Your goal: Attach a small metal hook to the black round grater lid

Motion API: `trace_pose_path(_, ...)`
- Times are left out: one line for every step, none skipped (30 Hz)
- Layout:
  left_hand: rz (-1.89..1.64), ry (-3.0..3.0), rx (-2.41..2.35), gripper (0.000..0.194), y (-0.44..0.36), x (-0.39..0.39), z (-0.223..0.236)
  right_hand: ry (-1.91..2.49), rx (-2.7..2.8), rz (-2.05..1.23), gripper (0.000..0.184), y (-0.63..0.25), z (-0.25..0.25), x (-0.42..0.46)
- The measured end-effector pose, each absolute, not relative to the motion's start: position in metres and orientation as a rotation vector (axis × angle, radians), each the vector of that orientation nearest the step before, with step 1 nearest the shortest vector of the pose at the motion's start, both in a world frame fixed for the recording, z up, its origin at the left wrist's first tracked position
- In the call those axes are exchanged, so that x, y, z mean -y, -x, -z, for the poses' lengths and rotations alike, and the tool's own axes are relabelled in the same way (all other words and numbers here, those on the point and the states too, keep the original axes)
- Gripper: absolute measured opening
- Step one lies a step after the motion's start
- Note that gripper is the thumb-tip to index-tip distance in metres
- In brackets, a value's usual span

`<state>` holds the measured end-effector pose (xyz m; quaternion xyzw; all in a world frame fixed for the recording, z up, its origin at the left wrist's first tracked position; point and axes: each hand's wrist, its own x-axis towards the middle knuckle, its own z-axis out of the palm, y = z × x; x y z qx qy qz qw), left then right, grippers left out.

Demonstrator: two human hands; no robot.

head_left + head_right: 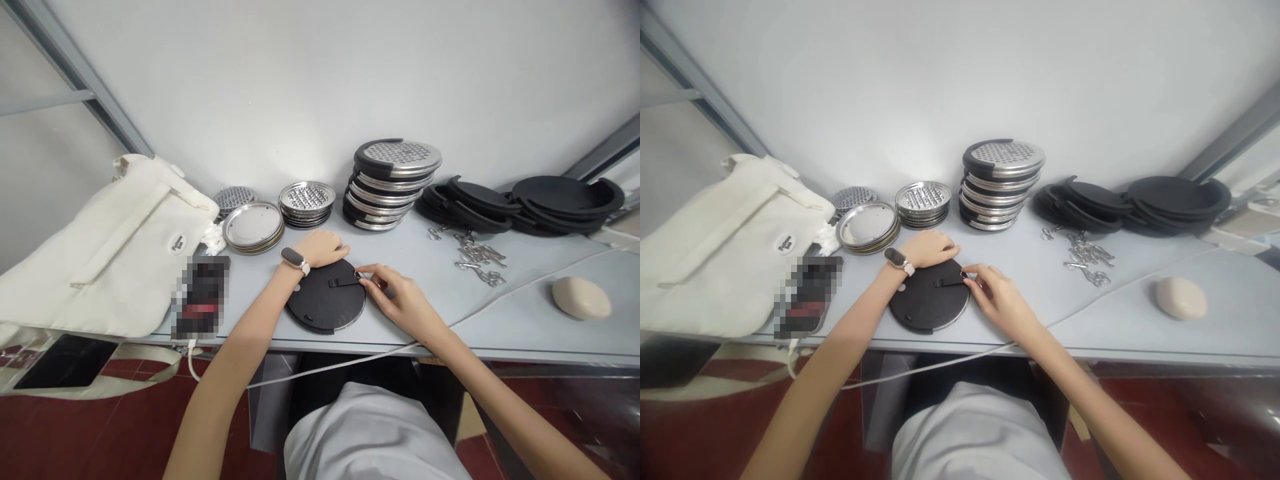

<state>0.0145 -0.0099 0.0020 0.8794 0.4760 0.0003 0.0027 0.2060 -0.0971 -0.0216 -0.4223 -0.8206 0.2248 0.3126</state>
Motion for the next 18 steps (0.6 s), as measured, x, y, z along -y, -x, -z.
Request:
trace_pose_path(-0.005, -2.762, -1.490, 0.055, -0.0145, 0.0098, -0.0020, 1.118, 2.164, -0.597, 0.025, -0.2060, 0.0217, 0.0971)
trace_pose_path(-0.009, -2.764, -1.488, 0.055, -0.0145, 0.0098, -0.0020, 1.121, 2.163, -0.601, 0.025, -0.2060, 0.0219, 0.0972)
trace_pose_path(-0.015, -2.765, -1.486, 0.055, -0.0145, 0.0099, -0.0020, 1.125, 2.161, -0.604, 0.025, -0.2059, 0.0221, 0.0972)
trace_pose_path(-0.020, -2.764, -1.484, 0.055, -0.0145, 0.0101, -0.0021, 1.126, 2.161, -0.608, 0.025, -0.2059, 0.0224, 0.0972)
trace_pose_path(-0.021, -2.760, -1.484, 0.055, -0.0145, 0.0103, -0.0022, 1.125, 2.160, -0.610, 0.025, -0.2058, 0.0227, 0.0972)
trace_pose_path(-0.019, -2.755, -1.488, 0.055, -0.0145, 0.0106, -0.0024, 1.124, 2.159, -0.611, 0.025, -0.2058, 0.0229, 0.0973)
trace_pose_path(-0.013, -2.748, -1.495, 0.054, -0.0146, 0.0108, -0.0025, 1.123, 2.159, -0.611, 0.025, -0.2058, 0.0230, 0.0974)
trace_pose_path(-0.008, -2.742, -1.502, 0.054, -0.0146, 0.0110, -0.0026, 1.123, 2.160, -0.610, 0.025, -0.2058, 0.0231, 0.0975)
trace_pose_path(-0.004, -2.739, -1.505, 0.054, -0.0146, 0.0111, -0.0027, 1.125, 2.162, -0.607, 0.025, -0.2058, 0.0231, 0.0976)
trace_pose_path(-0.003, -2.739, -1.506, 0.054, -0.0146, 0.0111, -0.0026, 1.128, 2.165, -0.605, 0.024, -0.2059, 0.0229, 0.0978)
trace_pose_path(-0.004, -2.740, -1.504, 0.055, -0.0145, 0.0110, -0.0026, 1.130, 2.170, -0.605, 0.025, -0.2059, 0.0228, 0.0979)
trace_pose_path(-0.008, -2.742, -1.503, 0.055, -0.0145, 0.0108, -0.0025, 1.131, 2.174, -0.605, 0.025, -0.2059, 0.0225, 0.0980)
trace_pose_path(-0.011, -2.745, -1.501, 0.055, -0.0145, 0.0107, -0.0023, 1.129, 2.176, -0.605, 0.025, -0.2059, 0.0223, 0.0981)
trace_pose_path(-0.012, -2.747, -1.500, 0.055, -0.0144, 0.0105, -0.0021, 1.127, 2.177, -0.606, 0.025, -0.2059, 0.0222, 0.0981)
trace_pose_path(-0.011, -2.749, -1.499, 0.055, -0.0144, 0.0103, -0.0019, 1.126, 2.176, -0.608, 0.025, -0.2059, 0.0221, 0.0980)
trace_pose_path(-0.009, -2.751, -1.499, 0.055, -0.0143, 0.0101, -0.0016, 1.128, 2.175, -0.609, 0.025, -0.2058, 0.0221, 0.0980)
trace_pose_path(-0.007, -2.755, -1.498, 0.055, -0.0143, 0.0099, -0.0013, 1.132, 2.174, -0.611, 0.024, -0.2057, 0.0222, 0.0979)
trace_pose_path(-0.007, -2.758, -1.498, 0.056, -0.0143, 0.0098, -0.0011, 1.135, 2.173, -0.614, 0.024, -0.2055, 0.0223, 0.0979)
